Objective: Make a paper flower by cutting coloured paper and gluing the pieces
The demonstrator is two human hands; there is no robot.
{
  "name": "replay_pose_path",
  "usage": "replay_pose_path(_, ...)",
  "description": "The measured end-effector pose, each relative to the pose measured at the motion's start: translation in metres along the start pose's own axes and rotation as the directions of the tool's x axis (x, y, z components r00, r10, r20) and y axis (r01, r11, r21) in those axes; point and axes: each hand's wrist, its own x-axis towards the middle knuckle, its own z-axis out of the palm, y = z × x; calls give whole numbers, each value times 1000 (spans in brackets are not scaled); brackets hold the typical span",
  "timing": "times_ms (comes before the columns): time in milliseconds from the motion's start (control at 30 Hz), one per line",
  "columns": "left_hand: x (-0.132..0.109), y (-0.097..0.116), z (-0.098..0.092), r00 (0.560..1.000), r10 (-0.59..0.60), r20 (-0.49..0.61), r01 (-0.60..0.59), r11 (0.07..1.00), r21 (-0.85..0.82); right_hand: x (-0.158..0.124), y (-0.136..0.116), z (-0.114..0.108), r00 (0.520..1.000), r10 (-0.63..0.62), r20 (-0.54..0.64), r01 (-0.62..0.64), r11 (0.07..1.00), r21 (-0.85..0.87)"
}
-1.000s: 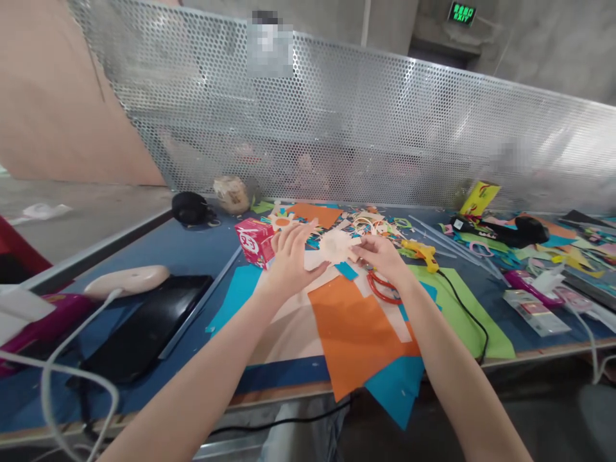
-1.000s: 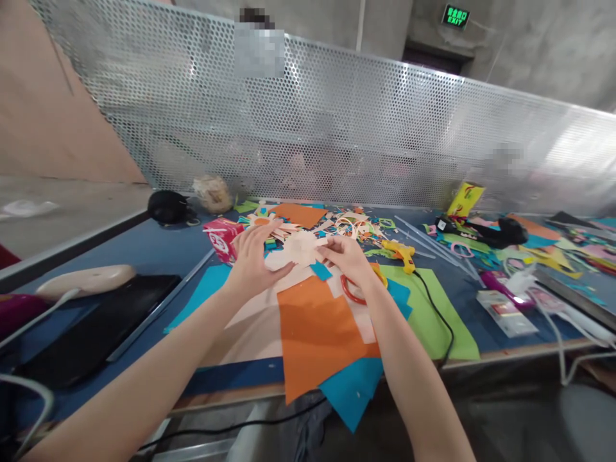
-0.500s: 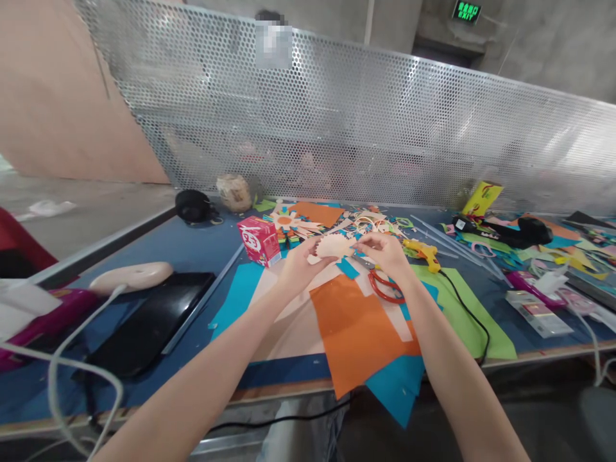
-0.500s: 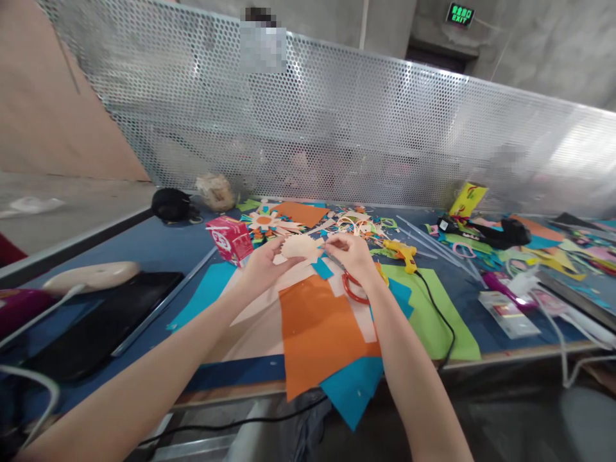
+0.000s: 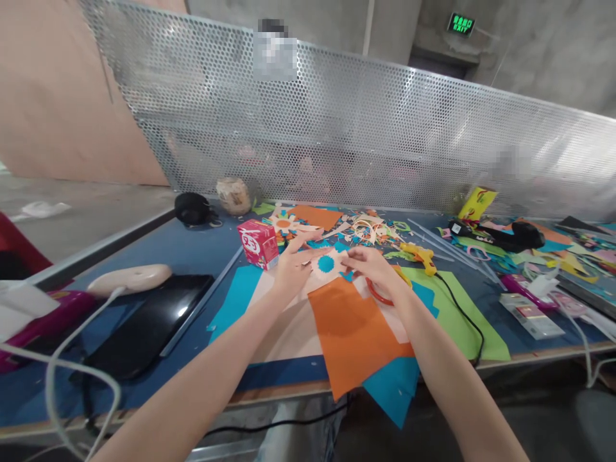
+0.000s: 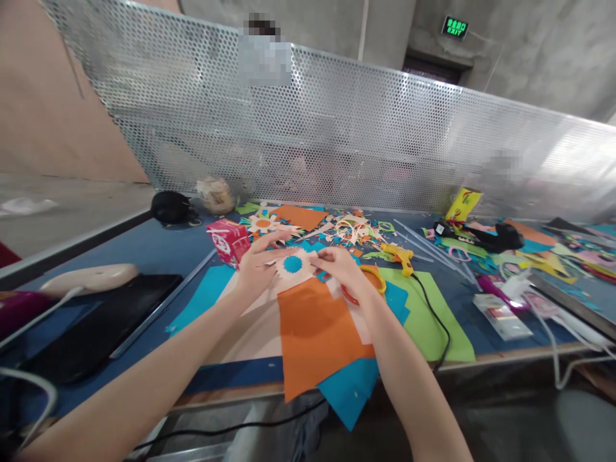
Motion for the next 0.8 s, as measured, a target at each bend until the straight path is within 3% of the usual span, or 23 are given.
replay_pose_path(100,3,1,6,970,-240,30,241,955,-175,0,2,-2,996,-69,-60,65,996,-67)
replay_pose_path(167,5,2,9,903,-420,83,425,852,-306,1,4,-4,992,-88,-91,79,992,-95)
replay_pose_path(267,5,4,14,827,-527,199,559,727,-398,2,6,-5,991,-109,-80,98,987,-126)
replay_pose_path(367,4,2,16,799,-549,244,597,683,-420,5,8,-8,984,-139,-112,122,981,-149)
replay_pose_path(433,3,-2,16,775,-586,235,622,646,-442,8,10,-12,964,-171,-202,132,973,-192)
replay_pose_path(600,1,-12,15,724,-647,240,670,577,-467,18,17,-27,871,-275,-408,172,947,-272)
replay_pose_path(700,1,-12,14,715,-656,242,679,568,-466,20,20,-29,855,-336,-394,241,932,-272)
replay_pose_path(800,1,-10,15,727,-646,233,665,579,-472,18,19,-22,903,-330,-275,228,910,-346)
